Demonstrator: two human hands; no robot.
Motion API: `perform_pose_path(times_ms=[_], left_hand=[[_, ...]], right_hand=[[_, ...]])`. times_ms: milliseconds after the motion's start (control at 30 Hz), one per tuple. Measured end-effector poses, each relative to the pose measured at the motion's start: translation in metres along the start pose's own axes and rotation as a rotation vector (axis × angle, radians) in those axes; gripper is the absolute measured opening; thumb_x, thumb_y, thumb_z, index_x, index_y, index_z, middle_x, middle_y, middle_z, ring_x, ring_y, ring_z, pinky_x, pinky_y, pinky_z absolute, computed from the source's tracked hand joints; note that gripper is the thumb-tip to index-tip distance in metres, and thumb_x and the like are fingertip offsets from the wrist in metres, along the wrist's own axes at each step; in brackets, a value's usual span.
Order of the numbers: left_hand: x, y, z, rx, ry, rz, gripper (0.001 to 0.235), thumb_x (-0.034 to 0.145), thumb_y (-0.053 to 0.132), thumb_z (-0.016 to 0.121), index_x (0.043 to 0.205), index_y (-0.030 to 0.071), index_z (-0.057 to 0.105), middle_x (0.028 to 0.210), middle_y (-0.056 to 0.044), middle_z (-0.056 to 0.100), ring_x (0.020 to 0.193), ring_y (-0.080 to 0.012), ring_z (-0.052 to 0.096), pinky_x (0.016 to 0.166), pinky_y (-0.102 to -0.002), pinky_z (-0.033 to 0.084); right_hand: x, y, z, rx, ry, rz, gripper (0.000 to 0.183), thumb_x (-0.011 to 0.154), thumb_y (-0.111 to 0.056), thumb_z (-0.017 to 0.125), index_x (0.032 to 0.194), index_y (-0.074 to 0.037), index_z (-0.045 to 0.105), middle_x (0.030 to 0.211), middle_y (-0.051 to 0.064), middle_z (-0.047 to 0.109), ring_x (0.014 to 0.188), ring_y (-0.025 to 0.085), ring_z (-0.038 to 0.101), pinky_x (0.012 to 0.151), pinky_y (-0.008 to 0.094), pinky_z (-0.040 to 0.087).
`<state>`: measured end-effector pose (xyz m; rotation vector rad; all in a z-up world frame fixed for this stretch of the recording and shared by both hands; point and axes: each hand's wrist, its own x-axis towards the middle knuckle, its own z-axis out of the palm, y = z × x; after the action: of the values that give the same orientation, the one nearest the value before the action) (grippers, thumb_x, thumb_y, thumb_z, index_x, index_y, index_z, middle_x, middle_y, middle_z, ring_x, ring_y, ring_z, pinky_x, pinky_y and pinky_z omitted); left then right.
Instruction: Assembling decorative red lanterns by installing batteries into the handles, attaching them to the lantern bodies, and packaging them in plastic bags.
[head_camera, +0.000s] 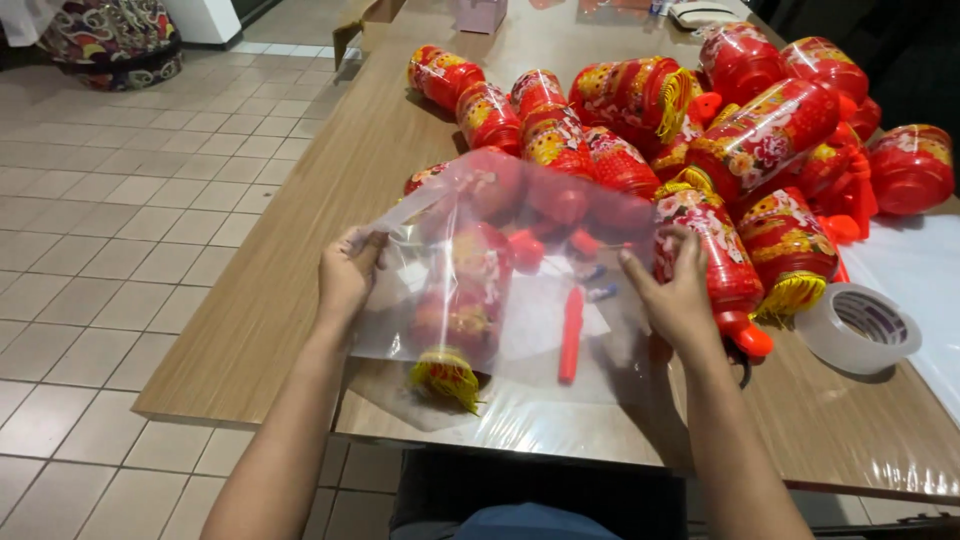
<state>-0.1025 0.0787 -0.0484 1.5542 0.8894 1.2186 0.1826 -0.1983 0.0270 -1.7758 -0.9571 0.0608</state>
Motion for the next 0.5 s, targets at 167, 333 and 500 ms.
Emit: perform_pose_path(times_ms=[167, 333, 500], left_hand=[[0.004, -0.036, 0.01, -0.029, 0.038, -0.131, 0.024, 0.1, 0.037, 0.07, 0.086, 0.017, 0.073, 0.053, 0.004, 0.053, 0.043, -0.0065, 0.045, 0.042, -0.02, 0.032], [-0.019, -0.004, 0.011, -0.136, 0.047, -0.233, 0.033, 0.1, 0.046, 0.07, 0.102, 0.014, 0.074, 0.078, -0.001, 0.063, 0.067, -0.0088, 0.052, 0.059, -0.021, 0.044], [-0.003, -0.002, 0.004, -0.303, 0.084, -0.244, 0.036, 0.093, 0.05, 0.074, 0.083, 0.017, 0.068, 0.062, -0.001, 0.062, 0.051, -0.0117, 0.06, 0.046, -0.025, 0.047]], right_hand=[[-0.014, -0.002, 0.005, 0.025, -0.092, 0.096, 0.066, 0.09, -0.03, 0.079, 0.139, -0.008, 0.04, 0.143, 0.034, 0.033, 0.145, 0.053, 0.033, 0.122, 0.057, 0.028], [-0.019, 0.024, 0.01, 0.014, -0.172, 0.219, 0.065, 0.09, -0.041, 0.077, 0.14, -0.016, 0.043, 0.146, 0.033, 0.032, 0.146, 0.051, 0.033, 0.119, 0.058, 0.033], [-0.022, 0.02, 0.01, 0.144, -0.202, 0.314, 0.068, 0.094, -0.039, 0.071, 0.145, -0.013, 0.033, 0.149, 0.036, 0.026, 0.144, 0.055, 0.034, 0.116, 0.059, 0.036]])
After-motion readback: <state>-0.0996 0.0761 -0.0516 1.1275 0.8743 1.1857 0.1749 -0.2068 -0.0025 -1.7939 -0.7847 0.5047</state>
